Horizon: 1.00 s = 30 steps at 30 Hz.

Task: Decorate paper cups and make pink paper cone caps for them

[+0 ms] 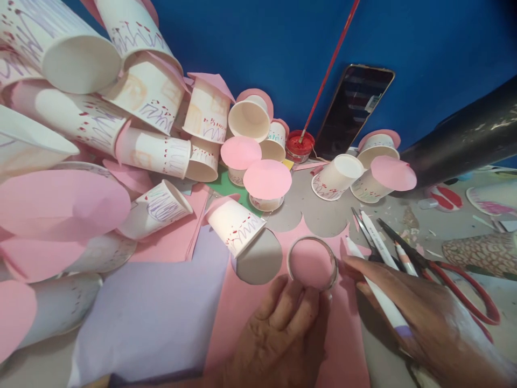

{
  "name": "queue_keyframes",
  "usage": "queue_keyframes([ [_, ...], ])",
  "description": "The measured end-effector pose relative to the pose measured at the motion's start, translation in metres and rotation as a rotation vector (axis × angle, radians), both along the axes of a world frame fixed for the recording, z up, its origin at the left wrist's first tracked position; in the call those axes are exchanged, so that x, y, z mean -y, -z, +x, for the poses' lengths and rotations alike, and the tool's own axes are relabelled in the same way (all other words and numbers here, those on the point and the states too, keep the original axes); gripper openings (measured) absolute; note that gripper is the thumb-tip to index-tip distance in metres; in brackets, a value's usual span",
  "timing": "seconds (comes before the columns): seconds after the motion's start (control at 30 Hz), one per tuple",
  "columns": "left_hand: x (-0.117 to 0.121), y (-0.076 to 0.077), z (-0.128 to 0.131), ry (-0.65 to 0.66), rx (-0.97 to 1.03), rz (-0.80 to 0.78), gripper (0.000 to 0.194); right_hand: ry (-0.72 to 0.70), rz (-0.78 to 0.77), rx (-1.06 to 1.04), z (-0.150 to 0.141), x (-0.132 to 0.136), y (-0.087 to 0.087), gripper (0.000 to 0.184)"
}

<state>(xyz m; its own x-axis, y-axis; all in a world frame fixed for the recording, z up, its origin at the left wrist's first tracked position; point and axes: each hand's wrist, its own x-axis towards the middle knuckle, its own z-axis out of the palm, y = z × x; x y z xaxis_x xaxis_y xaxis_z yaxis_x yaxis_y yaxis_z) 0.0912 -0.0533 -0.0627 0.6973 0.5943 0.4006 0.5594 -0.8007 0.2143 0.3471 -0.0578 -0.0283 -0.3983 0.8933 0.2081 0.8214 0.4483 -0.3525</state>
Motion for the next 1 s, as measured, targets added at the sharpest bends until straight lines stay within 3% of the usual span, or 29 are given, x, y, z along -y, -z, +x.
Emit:
queue_keyframes([
  [0.47, 0.000, -0.006, -0.001, 0.043, -0.076, -0.081, 0.049, 0.011, 0.059, 0.033, -0.008, -0.002, -0.006, 0.036],
  [0.77, 0.000, -0.004, 0.001, 0.006, 0.013, -0.109, 0.041, -0.004, 0.005, 0.010, -0.005, -0.001, -0.007, 0.045],
  [1.0, -0.003, -0.006, -0.002, 0.029, -0.018, -0.039, 0.043, 0.015, -0.014, -0.049, -0.011, -0.005, -0.011, 0.037],
])
